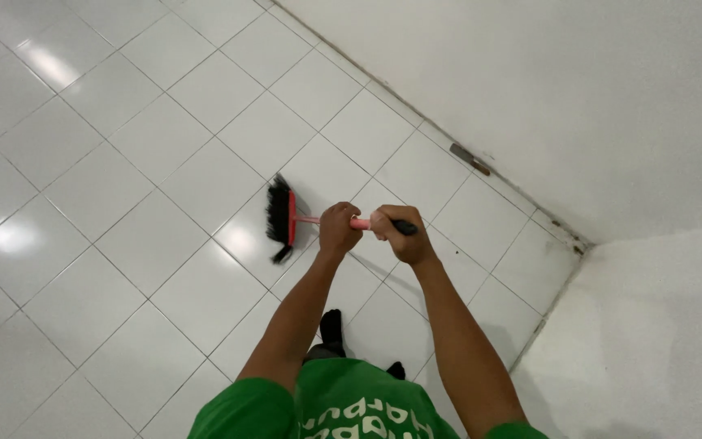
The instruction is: Sweeping the white tiled floor using a long-handled broom.
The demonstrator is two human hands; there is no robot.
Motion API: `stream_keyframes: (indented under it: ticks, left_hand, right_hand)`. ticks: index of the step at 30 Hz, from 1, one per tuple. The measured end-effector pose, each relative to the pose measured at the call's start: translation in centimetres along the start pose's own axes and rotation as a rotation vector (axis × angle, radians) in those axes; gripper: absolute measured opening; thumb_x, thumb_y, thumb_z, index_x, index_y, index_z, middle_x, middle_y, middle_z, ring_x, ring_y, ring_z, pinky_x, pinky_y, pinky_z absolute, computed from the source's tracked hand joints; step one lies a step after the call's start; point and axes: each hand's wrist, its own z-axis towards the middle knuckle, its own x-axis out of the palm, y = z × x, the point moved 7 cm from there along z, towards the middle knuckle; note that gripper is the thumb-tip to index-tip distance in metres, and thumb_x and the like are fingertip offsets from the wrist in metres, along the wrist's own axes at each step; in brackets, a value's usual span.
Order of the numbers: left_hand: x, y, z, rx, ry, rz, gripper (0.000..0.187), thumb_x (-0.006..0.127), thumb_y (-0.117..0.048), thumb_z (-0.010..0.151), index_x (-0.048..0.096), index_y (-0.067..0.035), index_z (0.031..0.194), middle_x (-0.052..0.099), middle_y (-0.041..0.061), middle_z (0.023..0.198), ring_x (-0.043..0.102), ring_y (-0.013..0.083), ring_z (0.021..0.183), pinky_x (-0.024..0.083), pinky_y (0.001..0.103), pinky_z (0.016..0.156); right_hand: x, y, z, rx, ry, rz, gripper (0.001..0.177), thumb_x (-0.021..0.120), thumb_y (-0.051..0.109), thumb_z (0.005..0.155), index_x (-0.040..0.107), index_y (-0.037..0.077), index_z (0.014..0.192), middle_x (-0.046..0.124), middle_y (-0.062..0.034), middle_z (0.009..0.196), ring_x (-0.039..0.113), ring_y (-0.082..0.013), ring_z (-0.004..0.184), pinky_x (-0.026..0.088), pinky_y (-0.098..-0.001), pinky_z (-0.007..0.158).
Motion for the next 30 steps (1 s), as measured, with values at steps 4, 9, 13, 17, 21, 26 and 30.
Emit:
stream_keyframes:
  ticks: [4, 9, 13, 17, 21, 26, 30]
  left_hand:
    - [0.9, 1.1, 0.3, 0.01, -0.035, 0.006, 0.022, 0.074, -0.005, 0.065, 0.073, -0.007, 0.087, 0.072, 0.014, 0.101, 0.068, 0.035, 0.094, 0.054, 0.047, 0.079]
    - [4.4, -0.6, 0.8, -0.232, 0.28, -0.123, 0.018, 0.068, -0.008, 0.081, 0.071, -0.011, 0.099, 0.071, 0.01, 0.114, 0.068, 0.0336, 0.095, 0.055, 0.046, 0.074]
    - [8.2, -3.8, 0.6, -0.174, 0.461, -0.151, 0.014, 0.065, -0.01, 0.082, 0.072, -0.012, 0.094, 0.075, 0.009, 0.101, 0.07, 0.0325, 0.093, 0.056, 0.046, 0.074]
    - [11.1, -7.6, 0.7, -0.101, 0.538, -0.3, 0.013, 0.062, -0.018, 0.091, 0.072, -0.011, 0.095, 0.075, 0.013, 0.093, 0.071, 0.0356, 0.088, 0.055, 0.046, 0.073]
    - [14.4, -8.9, 0.1, -0.048, 0.698, -0.129, 0.017, 0.065, -0.027, 0.091, 0.072, -0.013, 0.099, 0.075, 0.012, 0.095, 0.071, 0.0328, 0.088, 0.054, 0.045, 0.068]
    - [18.8, -6.8, -1.8, 0.054, 0.577, -0.671, 0.015, 0.067, -0.026, 0.09, 0.071, -0.013, 0.096, 0.075, 0.005, 0.093, 0.072, 0.0211, 0.086, 0.056, 0.035, 0.07]
    - [19.3, -7.2, -0.3, 0.089, 0.531, -0.981, 0.01, 0.067, -0.024, 0.093, 0.069, -0.014, 0.093, 0.072, 0.002, 0.091, 0.071, 0.0162, 0.086, 0.057, 0.032, 0.071]
  right_hand:
    - [0.3, -1.3, 0.6, 0.066, -0.023, -0.043, 0.034, 0.057, 0.014, 0.098, 0.054, 0.002, 0.067, 0.052, -0.001, 0.061, 0.045, -0.0095, 0.06, 0.039, -0.0285, 0.056]
    - [-2.8, -2.0, -0.7, 0.014, -0.159, -0.026, 0.04, 0.05, 0.009, 0.099, 0.045, 0.004, 0.059, 0.047, -0.0006, 0.056, 0.039, -0.0093, 0.054, 0.032, -0.0281, 0.053]
    - [-4.5, 0.7, -2.3, 0.051, -0.246, -0.146, 0.038, 0.051, 0.009, 0.097, 0.05, 0.004, 0.06, 0.048, 0.0002, 0.055, 0.04, -0.0084, 0.053, 0.033, -0.0285, 0.052]
    - [-5.5, 3.1, -2.7, 0.038, -0.306, -0.267, 0.036, 0.056, 0.011, 0.096, 0.054, 0.001, 0.061, 0.045, -0.0007, 0.052, 0.037, -0.0089, 0.051, 0.03, -0.0298, 0.049]
    - [-5.6, 2.2, -3.2, 0.041, -0.292, -0.362, 0.04, 0.061, 0.012, 0.097, 0.052, 0.0, 0.06, 0.043, -0.003, 0.049, 0.036, -0.0114, 0.049, 0.03, -0.0307, 0.048]
    - [-3.7, 3.0, -2.7, -0.049, -0.162, -0.477, 0.037, 0.063, 0.01, 0.098, 0.05, 0.0, 0.065, 0.048, -0.0077, 0.056, 0.042, -0.0165, 0.053, 0.037, -0.0326, 0.052]
    - [-2.6, 6.6, -1.6, -0.207, -0.121, -0.448, 0.026, 0.063, 0.011, 0.099, 0.061, 0.001, 0.075, 0.061, -0.0088, 0.067, 0.055, -0.0165, 0.059, 0.045, -0.0333, 0.055]
